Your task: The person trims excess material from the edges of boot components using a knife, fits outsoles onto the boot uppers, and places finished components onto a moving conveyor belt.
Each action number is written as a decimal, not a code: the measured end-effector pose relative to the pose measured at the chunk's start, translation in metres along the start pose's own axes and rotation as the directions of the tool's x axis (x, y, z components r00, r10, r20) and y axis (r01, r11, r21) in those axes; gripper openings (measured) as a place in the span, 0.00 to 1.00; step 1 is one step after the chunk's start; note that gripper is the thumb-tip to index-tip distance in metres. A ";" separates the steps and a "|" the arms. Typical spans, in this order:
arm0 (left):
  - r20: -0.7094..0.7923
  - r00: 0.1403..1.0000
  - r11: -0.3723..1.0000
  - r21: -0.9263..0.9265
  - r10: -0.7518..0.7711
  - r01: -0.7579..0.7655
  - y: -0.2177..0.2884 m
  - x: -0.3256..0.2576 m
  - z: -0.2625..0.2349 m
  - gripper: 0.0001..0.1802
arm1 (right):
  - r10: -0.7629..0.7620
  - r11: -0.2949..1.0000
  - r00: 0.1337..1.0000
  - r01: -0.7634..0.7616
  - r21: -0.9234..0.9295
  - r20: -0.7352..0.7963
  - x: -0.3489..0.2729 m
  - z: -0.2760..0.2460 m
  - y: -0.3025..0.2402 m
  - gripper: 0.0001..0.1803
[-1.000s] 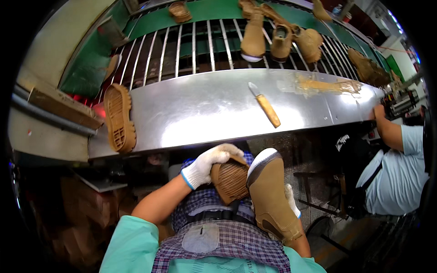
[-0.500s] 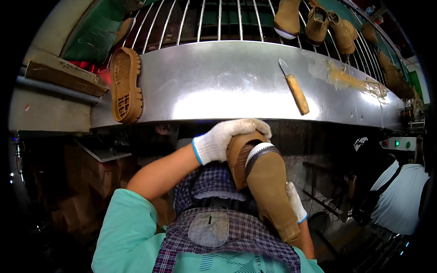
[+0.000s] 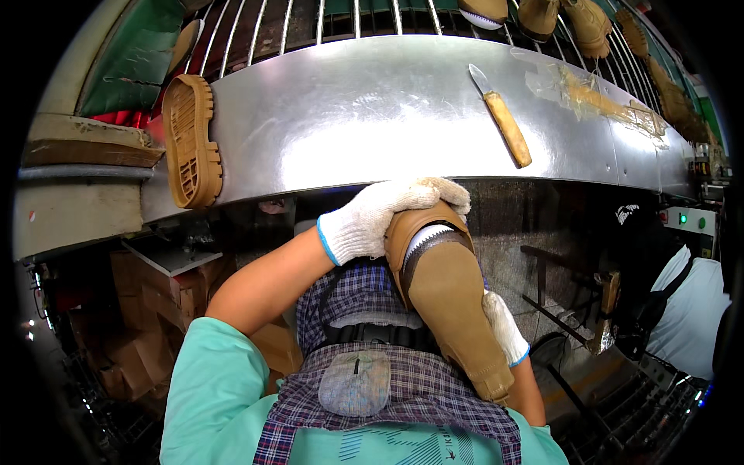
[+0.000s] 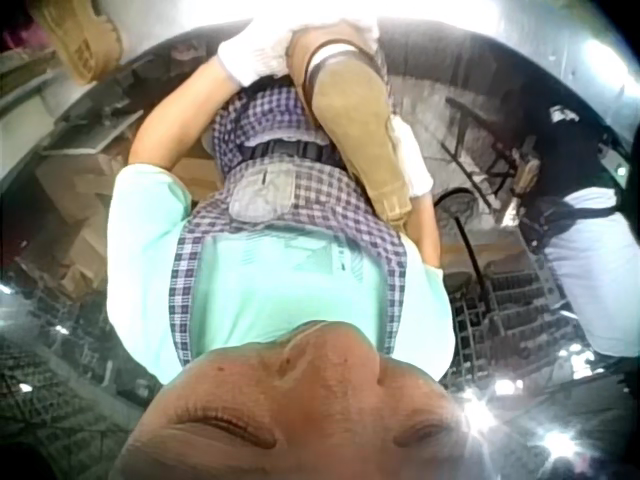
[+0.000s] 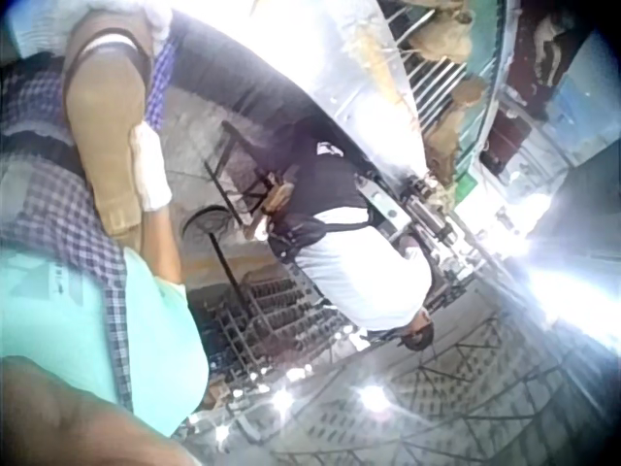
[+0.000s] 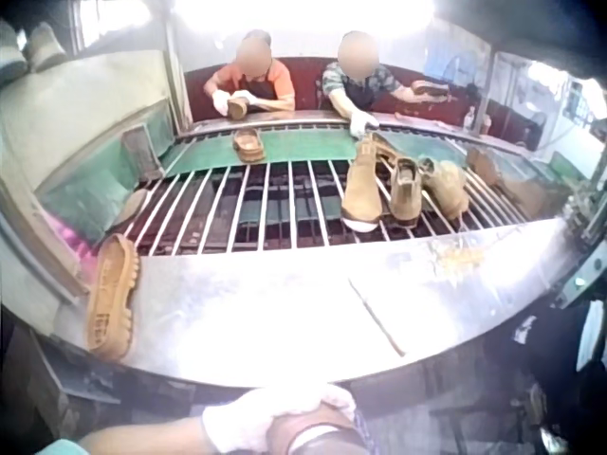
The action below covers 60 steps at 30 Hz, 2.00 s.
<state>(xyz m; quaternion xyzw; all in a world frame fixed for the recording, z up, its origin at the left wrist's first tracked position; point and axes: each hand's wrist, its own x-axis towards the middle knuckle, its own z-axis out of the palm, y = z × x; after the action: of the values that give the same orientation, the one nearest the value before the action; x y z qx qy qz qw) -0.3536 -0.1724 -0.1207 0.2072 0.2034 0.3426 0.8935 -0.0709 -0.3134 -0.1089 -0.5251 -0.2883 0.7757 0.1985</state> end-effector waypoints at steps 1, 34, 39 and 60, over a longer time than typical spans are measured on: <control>-0.005 1.000 1.000 -0.001 -0.004 0.004 0.001 0.000 0.001 0.26 | 0.016 0.998 1.000 -0.016 0.055 -0.010 0.000 -0.001 0.003 0.38; -0.022 0.998 0.998 0.021 -0.065 0.065 -0.023 -0.008 0.003 0.32 | 0.155 0.943 0.977 -0.102 0.317 -0.148 0.002 0.006 0.022 0.25; -0.068 0.995 0.968 -0.236 0.070 -0.084 -0.054 -0.015 0.008 0.38 | -0.015 1.000 0.981 0.017 0.009 -0.192 0.014 -0.011 0.029 0.18; -0.401 0.910 0.945 0.326 0.106 0.034 0.134 -0.067 -0.001 0.34 | -0.772 0.142 0.626 0.338 -0.930 0.109 0.065 0.040 -0.175 0.26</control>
<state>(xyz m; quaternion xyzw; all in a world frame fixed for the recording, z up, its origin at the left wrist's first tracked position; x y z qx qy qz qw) -0.4704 -0.1281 -0.0383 0.2784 0.4372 0.3569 0.7772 -0.1314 -0.1511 -0.0283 -0.5360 -0.7825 0.2282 0.2198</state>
